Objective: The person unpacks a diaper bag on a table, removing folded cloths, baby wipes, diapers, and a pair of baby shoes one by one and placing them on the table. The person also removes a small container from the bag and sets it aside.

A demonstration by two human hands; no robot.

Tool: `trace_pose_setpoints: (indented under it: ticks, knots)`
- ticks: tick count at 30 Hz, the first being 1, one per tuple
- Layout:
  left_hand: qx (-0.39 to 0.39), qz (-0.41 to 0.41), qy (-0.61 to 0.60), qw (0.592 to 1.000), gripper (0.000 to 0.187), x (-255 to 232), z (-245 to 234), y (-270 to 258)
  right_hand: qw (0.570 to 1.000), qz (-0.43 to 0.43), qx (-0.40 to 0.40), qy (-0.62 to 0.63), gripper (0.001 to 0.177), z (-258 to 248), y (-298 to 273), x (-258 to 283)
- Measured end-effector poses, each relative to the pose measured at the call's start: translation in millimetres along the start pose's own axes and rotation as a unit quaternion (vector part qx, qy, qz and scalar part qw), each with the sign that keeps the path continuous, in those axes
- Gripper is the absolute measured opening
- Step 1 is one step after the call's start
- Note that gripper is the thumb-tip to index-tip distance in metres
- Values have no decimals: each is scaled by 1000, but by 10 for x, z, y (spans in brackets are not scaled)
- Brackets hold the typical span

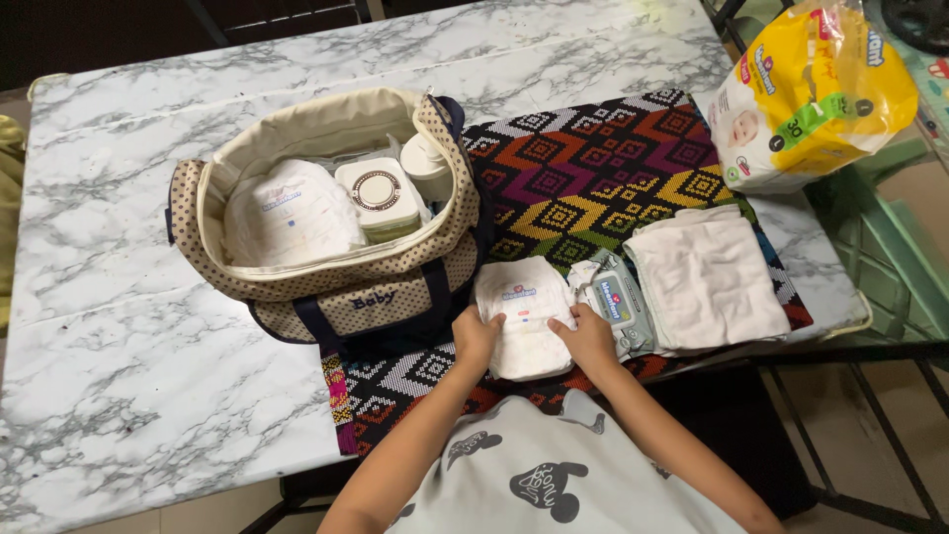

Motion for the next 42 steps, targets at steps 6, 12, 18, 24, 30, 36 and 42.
trace_pose_setpoints:
  ticks: [6, 12, 18, 24, 30, 36, 42]
  knots:
    - [11, -5, 5, 1000, 37, -53, -29, -10, 1000, -5, 6, -11, 53, 3, 8, 7]
    - [39, 26, 22, 999, 40, -195, -226, -121, 995, -39, 13, -89, 61, -146, -29, 257]
    - [13, 125, 152, 980, 33, -592, -768, -451, 981, -85, -4, -176, 58, -492, -113, 922]
    - [-16, 210, 44, 977, 17, -1195, -1775, -609, 968, -223, 105, 49, 36, -562, -261, 2140]
    - [-238, 221, 53, 944, 17, -1383, -2849, -290, 924, -321, 143, 152, 28, -252, -355, 3254]
    - [-330, 223, 82, 913, 18, -1060, -3283, 199, 914, -350, 151, 138, 27, 432, -24, 3690]
    - [-364, 201, 141, 898, 20, -650, -3428, 628, 918, -354, 134, 115, 32, 1123, 371, 3650]
Point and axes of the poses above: each hand's wrist, its own y-axis towards the middle knuckle, its own z-axis out of the palm, x = y × z, the point moved 5 cm from there along y, towards the middle knuckle, and after that the axes turned 3 degrees about y, right-handed, at the moved point
